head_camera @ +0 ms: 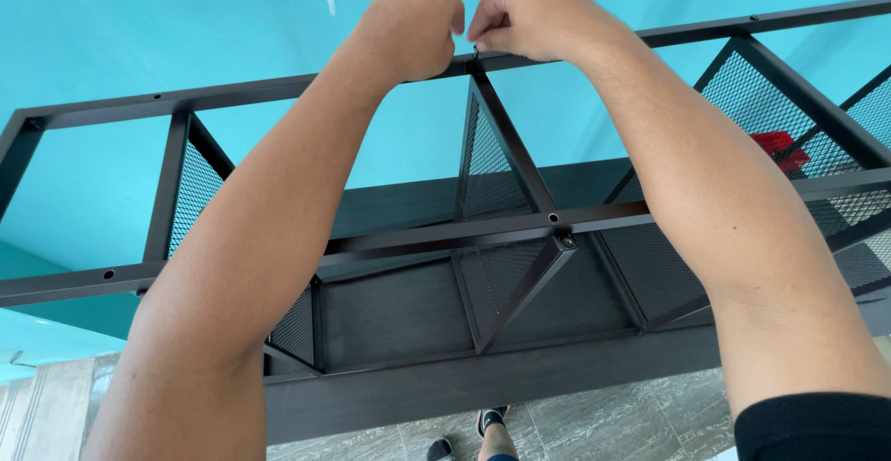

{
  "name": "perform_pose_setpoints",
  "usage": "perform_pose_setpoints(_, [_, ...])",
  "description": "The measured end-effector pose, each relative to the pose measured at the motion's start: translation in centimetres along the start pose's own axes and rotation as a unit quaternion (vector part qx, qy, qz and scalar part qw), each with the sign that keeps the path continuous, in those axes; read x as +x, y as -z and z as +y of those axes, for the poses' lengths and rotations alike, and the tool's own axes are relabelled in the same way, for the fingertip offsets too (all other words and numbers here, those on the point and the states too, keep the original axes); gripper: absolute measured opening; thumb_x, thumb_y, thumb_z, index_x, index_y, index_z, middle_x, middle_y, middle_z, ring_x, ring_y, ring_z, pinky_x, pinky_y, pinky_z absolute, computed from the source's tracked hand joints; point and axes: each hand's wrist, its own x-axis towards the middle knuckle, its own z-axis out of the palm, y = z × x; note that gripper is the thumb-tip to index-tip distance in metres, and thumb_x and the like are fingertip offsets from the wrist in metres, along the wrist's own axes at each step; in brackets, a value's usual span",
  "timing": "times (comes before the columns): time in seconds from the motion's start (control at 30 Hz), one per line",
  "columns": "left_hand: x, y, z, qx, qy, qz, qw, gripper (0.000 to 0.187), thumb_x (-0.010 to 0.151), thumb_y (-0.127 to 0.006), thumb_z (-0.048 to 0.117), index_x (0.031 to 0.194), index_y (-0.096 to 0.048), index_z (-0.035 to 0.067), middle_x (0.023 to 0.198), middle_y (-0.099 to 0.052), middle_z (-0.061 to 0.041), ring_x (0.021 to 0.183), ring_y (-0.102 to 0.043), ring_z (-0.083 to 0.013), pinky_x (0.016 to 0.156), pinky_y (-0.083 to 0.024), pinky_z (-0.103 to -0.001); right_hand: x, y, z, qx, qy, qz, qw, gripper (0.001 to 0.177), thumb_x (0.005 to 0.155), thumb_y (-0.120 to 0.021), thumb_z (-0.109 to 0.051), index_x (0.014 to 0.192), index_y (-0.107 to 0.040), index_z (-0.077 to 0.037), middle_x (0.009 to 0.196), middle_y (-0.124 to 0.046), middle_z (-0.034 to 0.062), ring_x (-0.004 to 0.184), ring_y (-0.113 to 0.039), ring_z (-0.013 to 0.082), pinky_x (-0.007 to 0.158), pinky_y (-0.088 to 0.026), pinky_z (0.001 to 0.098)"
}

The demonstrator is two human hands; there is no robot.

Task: The person assembles a black metal shelving unit by hand, inserting and tightening screws at multiple joints. They position a metal frame piece and secure it to the main structure, then continue fastening additional joints to complete the assembly.

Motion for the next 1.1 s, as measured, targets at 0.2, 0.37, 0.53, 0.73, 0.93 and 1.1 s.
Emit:
perform_pose_setpoints(0.2, [0.1, -0.6, -0.3, 0.035, 0.012, -0.067, 0.997, 0.015, 0.076, -0.068, 0.005, 0.082, -0.080, 0.012, 0.079, -0.072, -0.015, 0.083, -0.068, -0.0364, 0.070, -0.057, -0.049, -0.1, -0.3, -0.3, -0.019, 0.006, 0.003, 1.000, 0.017, 0.087, -0.079, -0.014, 0.104, -0.081, -0.011, 0.095, -0.078, 0.0113, 0.085, -0.075, 0.0212, 0.078, -0.059, 0.0355])
perform_pose_setpoints(0.37, [0.0, 0.0, -0.1, 0.018, 0.024, -0.081, 0.996, 0.016, 0.074, -0.068, 0.006, 0.082, -0.080, 0.012, 0.078, -0.072, -0.015, 0.079, -0.069, -0.0366, 0.070, -0.057, -0.049, 0.0, -0.5, -0.5, -0.051, 0.012, 0.003, 0.999, 0.016, 0.088, -0.079, -0.014, 0.103, -0.081, -0.011, 0.094, -0.077, 0.0112, 0.083, -0.074, 0.0230, 0.076, -0.058, 0.0368])
perform_pose_setpoints(0.53, [0.0, 0.5, 0.2, 0.011, 0.040, -0.105, 0.994, 0.017, 0.075, -0.067, 0.005, 0.083, -0.080, 0.011, 0.079, -0.073, -0.014, 0.080, -0.069, -0.0356, 0.072, -0.057, -0.048, 0.1, 0.0, -0.6, -0.063, 0.007, 0.008, 0.998, 0.013, 0.092, -0.074, -0.012, 0.103, -0.081, -0.010, 0.093, -0.078, 0.0104, 0.082, -0.074, 0.0221, 0.075, -0.058, 0.0374])
perform_pose_setpoints(0.73, [-0.1, 0.4, 0.0, 0.013, 0.038, -0.098, 0.994, 0.018, 0.076, -0.068, 0.004, 0.086, -0.080, 0.011, 0.087, -0.074, -0.014, 0.096, -0.067, -0.0354, 0.080, -0.056, -0.048, -0.2, 1.3, -0.5, -0.042, 0.044, 0.041, 0.997, 0.013, 0.091, -0.074, -0.009, 0.102, -0.081, -0.009, 0.093, -0.077, 0.0102, 0.082, -0.073, 0.0226, 0.074, -0.058, 0.0378])
perform_pose_setpoints(0.93, [0.4, 1.7, 1.4, 0.008, 0.082, -0.153, 0.985, 0.020, 0.076, -0.066, 0.004, 0.087, -0.081, 0.013, 0.089, -0.074, -0.012, 0.099, -0.067, -0.0321, 0.079, -0.056, -0.049, -0.5, 2.6, -1.2, -0.044, 0.009, 0.059, 0.997, 0.014, 0.089, -0.074, -0.011, 0.101, -0.082, -0.012, 0.092, -0.078, 0.0086, 0.080, -0.074, 0.0215, 0.074, -0.057, 0.0377])
perform_pose_setpoints(1.1, [0.7, 5.2, 4.3, 0.102, 0.131, -0.329, 0.930, 0.022, 0.086, -0.061, 0.007, 0.099, -0.078, 0.004, 0.098, -0.076, -0.015, 0.098, -0.071, -0.0352, 0.082, -0.059, -0.051, 0.0, 3.8, -1.7, -0.070, 0.021, 0.058, 0.996, 0.014, 0.088, -0.076, -0.012, 0.101, -0.082, -0.012, 0.092, -0.077, 0.0099, 0.079, -0.073, 0.0225, 0.072, -0.057, 0.0387])
